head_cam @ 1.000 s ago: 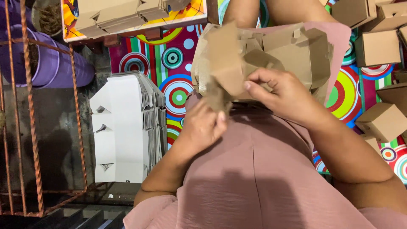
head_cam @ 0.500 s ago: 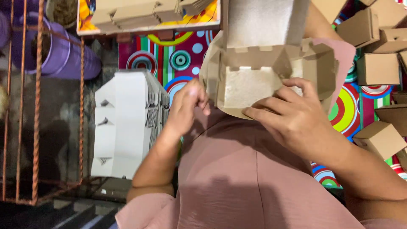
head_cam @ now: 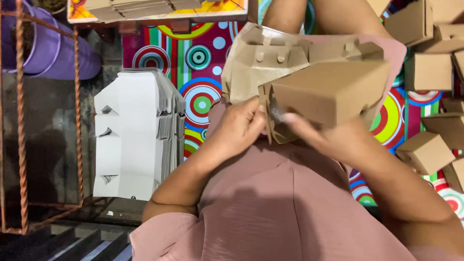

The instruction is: Folding and assembling cardboard food boxes from flat sheets

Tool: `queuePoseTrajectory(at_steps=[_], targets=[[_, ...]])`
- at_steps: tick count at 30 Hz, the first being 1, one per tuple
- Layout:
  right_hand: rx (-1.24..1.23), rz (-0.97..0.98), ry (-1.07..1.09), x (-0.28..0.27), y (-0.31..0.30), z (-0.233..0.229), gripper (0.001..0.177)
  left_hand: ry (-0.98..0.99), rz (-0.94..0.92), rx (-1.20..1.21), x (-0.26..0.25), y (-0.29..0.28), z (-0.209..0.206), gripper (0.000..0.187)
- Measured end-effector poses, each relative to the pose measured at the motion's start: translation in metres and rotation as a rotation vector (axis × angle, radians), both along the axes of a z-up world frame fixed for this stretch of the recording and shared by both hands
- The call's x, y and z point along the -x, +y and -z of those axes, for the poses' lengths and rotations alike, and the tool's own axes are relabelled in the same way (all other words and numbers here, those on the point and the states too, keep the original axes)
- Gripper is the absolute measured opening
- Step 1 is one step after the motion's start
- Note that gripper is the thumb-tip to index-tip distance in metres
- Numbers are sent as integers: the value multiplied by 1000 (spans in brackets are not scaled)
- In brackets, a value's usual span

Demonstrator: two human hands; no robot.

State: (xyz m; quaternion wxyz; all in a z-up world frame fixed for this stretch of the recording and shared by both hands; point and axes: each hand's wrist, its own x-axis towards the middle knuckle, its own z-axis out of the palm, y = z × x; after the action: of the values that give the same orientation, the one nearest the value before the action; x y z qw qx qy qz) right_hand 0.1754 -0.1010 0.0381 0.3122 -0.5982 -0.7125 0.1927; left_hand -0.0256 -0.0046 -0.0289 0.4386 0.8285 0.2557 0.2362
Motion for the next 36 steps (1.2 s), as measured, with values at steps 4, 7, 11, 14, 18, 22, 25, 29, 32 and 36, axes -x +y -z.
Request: queuePoseTrajectory(at_steps=[4, 7, 11, 14, 18, 22, 25, 29, 32, 36], targets=[[34, 46, 23, 11, 4, 4, 29, -117, -29, 48, -6, -5, 5, 26], [100, 73, 67, 16, 5, 10, 30, -118, -46, -24, -6, -9, -4, 26], [187, 118, 123, 16, 9, 19, 31, -155, -34, -28, -7, -9, -4, 26], [250, 142, 161, 19, 10, 24, 32, -174, -47, -27, -3, -12, 7, 28], [335, 180, 212, 14, 21, 32, 34, -207, -78, 20, 5, -12, 16, 25], [397, 198, 252, 12, 3, 39, 35, -209, -94, 2, 5, -11, 12, 25], [449, 224, 284, 18, -7, 42, 36, -231, -140, -41, -1, -12, 8, 25], [151, 191, 7, 31, -7, 51, 17, -233, -127, -33, -9, -17, -28, 24], [-47, 218, -50, 28, -10, 59, 8, -152, -111, -62, -9, -21, 1, 28], [-11, 229, 150, 21, -8, 66, 6, -203, -116, -116, -6, -23, 24, 34]])
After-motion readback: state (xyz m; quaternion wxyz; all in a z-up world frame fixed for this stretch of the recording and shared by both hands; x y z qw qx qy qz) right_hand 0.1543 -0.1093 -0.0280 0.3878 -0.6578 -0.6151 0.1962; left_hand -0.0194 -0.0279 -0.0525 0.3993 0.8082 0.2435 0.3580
